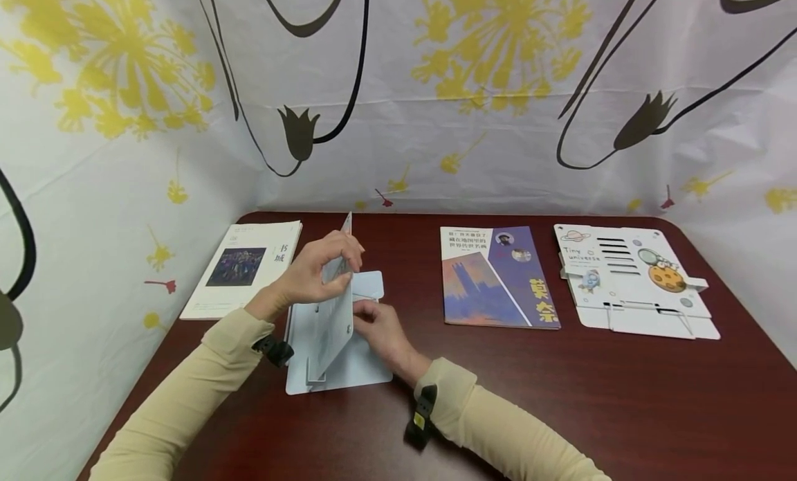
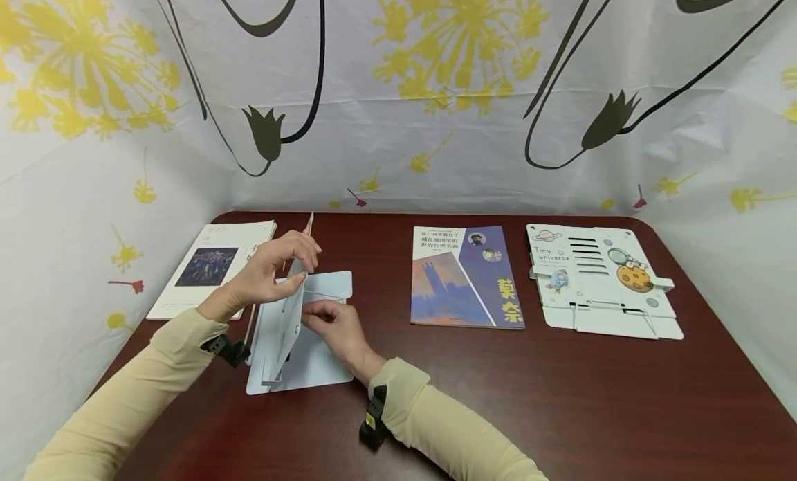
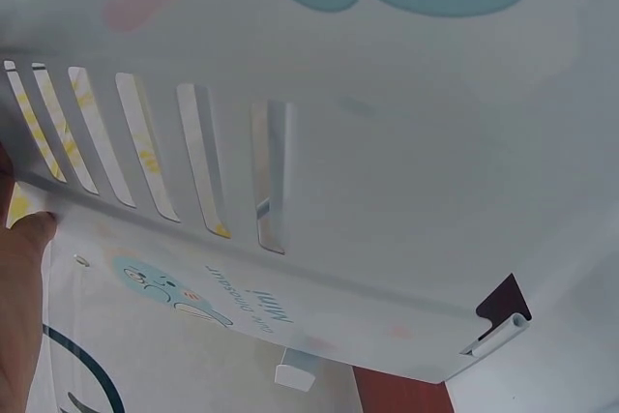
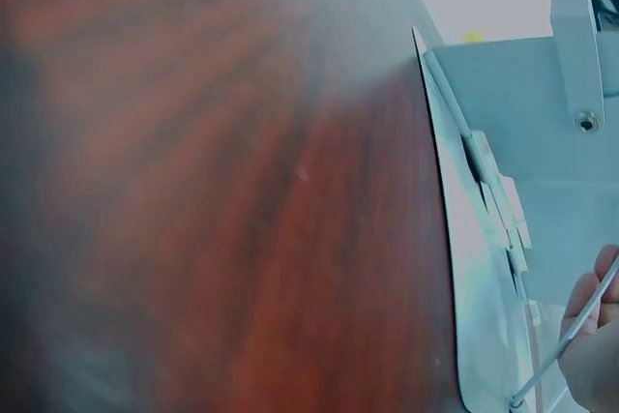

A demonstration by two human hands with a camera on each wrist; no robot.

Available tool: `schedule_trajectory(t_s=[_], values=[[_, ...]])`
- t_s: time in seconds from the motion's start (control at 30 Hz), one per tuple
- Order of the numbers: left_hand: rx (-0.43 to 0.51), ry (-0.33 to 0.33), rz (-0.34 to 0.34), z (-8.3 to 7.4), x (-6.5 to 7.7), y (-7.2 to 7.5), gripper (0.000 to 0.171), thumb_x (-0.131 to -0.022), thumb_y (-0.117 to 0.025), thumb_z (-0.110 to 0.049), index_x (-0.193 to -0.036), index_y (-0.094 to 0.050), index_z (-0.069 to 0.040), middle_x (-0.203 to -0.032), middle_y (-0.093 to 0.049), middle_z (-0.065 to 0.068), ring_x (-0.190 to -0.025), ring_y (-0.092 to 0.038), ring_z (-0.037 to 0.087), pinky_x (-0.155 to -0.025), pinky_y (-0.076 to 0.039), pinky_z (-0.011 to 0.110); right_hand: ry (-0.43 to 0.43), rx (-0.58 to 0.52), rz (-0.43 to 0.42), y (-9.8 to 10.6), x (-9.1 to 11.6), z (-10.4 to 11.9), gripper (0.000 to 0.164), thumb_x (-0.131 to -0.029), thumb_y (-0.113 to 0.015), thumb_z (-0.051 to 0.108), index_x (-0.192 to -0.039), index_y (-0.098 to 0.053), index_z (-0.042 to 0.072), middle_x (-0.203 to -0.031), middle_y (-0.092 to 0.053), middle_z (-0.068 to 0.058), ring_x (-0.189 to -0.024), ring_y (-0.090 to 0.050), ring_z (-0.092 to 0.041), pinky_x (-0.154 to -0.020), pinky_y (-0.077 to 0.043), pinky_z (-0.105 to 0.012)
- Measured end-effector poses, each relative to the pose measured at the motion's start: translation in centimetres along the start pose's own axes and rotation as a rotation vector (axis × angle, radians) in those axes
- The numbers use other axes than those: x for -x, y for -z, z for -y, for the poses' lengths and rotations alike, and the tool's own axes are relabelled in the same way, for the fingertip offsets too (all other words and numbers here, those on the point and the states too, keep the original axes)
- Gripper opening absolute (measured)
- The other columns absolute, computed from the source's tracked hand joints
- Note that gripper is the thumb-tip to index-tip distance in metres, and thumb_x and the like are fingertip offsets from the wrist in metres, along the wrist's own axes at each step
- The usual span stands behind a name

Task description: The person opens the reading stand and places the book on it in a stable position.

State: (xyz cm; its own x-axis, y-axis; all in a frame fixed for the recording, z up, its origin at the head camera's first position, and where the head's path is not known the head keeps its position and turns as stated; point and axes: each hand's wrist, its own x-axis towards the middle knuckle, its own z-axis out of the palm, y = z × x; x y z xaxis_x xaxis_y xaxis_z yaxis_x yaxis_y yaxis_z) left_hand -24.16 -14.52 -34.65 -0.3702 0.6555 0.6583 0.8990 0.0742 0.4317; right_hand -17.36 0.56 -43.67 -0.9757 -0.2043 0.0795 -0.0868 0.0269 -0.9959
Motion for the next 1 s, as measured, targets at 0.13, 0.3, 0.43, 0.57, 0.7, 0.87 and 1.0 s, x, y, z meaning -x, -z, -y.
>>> schedule_trajectory(t_s=[0.13,0.3,0.43,0.57,0.7,0.87,1.0], values=[[-0.002,0.014,0.007,0.0,0.1,0.0,0.019,-0.073,-0.058,0.002,-0.085,-0.06,-0.012,-0.09,-0.063,0.004,-0.101,-0.055,0.022,-0.11,-0.031,0.033,0.004,-0.039,-0.044,-0.1,0.6,0.0,0.018,-0.085,-0.066,0.003,-0.101,-0.069,-0.006,-0.1,-0.067,-0.019,-0.08,-0.056,-0.004,-0.07,-0.045,-0.018],[-0.014,0.028,0.006,-0.1,0.1,0.1,0.019,-0.073,-0.059,0.002,-0.086,-0.06,-0.011,-0.091,-0.063,0.005,-0.103,-0.055,0.023,-0.11,-0.032,0.034,0.002,-0.097,-0.084,0.0,1.5,0.6,0.02,-0.085,-0.066,0.004,-0.103,-0.068,-0.005,-0.099,-0.068,-0.017,-0.081,-0.057,-0.006,-0.071,-0.046,-0.019],[-0.019,0.054,-0.002,0.2,0.3,0.3,0.021,-0.075,-0.06,0.003,-0.092,-0.061,-0.009,-0.099,-0.063,0.008,-0.109,-0.054,0.025,-0.106,-0.035,0.033,-0.008,-0.145,-0.101,0.0,2.8,1.2,0.022,-0.086,-0.065,0.002,-0.106,-0.066,-0.006,-0.101,-0.067,-0.017,-0.083,-0.057,-0.007,-0.072,-0.046,-0.019],[0.002,0.109,-0.012,0.6,0.5,0.5,0.029,-0.076,-0.061,0.008,-0.102,-0.06,-0.005,-0.115,-0.06,0.014,-0.12,-0.048,0.029,-0.105,-0.038,0.032,-0.01,-0.179,-0.119,-0.3,4.4,1.6,0.022,-0.085,-0.065,0.0,-0.105,-0.065,-0.007,-0.101,-0.067,-0.02,-0.081,-0.057,-0.008,-0.071,-0.045,-0.019],[0.025,0.214,-0.022,1.0,0.6,0.7,0.042,-0.078,-0.062,0.012,-0.118,-0.055,0.001,-0.131,-0.049,0.019,-0.128,-0.042,0.029,-0.105,-0.038,0.042,0.01,-0.22,-0.125,-0.9,5.9,2.0,0.022,-0.083,-0.067,-0.001,-0.103,-0.064,-0.009,-0.099,-0.065,-0.023,-0.08,-0.058,-0.007,-0.07,-0.046,-0.019],[0.095,0.39,-0.045,0.5,0.6,1.3,0.059,-0.079,-0.062,0.015,-0.133,-0.038,0.012,-0.141,-0.034,0.027,-0.134,-0.032,0.036,-0.107,-0.027,0.054,0.031,-0.303,-0.111,-1.8,6.9,2.1,0.023,-0.08,-0.067,-0.007,-0.101,-0.061,-0.013,-0.096,-0.064,-0.023,-0.083,-0.06,-0.006,-0.072,-0.049,-0.017],[0.135,0.571,-0.018,1.2,1.5,1.7,0.068,-0.086,-0.063,0.002,-0.143,-0.027,0.007,-0.147,-0.029,0.025,-0.138,-0.025,0.038,-0.112,-0.022,0.052,0.032,-0.344,-0.115,-2.1,7.3,2.0,0.025,-0.078,-0.067,-0.009,-0.1,-0.058,-0.016,-0.093,-0.062,-0.017,-0.083,-0.06,-0.006,-0.073,-0.049,-0.016]])
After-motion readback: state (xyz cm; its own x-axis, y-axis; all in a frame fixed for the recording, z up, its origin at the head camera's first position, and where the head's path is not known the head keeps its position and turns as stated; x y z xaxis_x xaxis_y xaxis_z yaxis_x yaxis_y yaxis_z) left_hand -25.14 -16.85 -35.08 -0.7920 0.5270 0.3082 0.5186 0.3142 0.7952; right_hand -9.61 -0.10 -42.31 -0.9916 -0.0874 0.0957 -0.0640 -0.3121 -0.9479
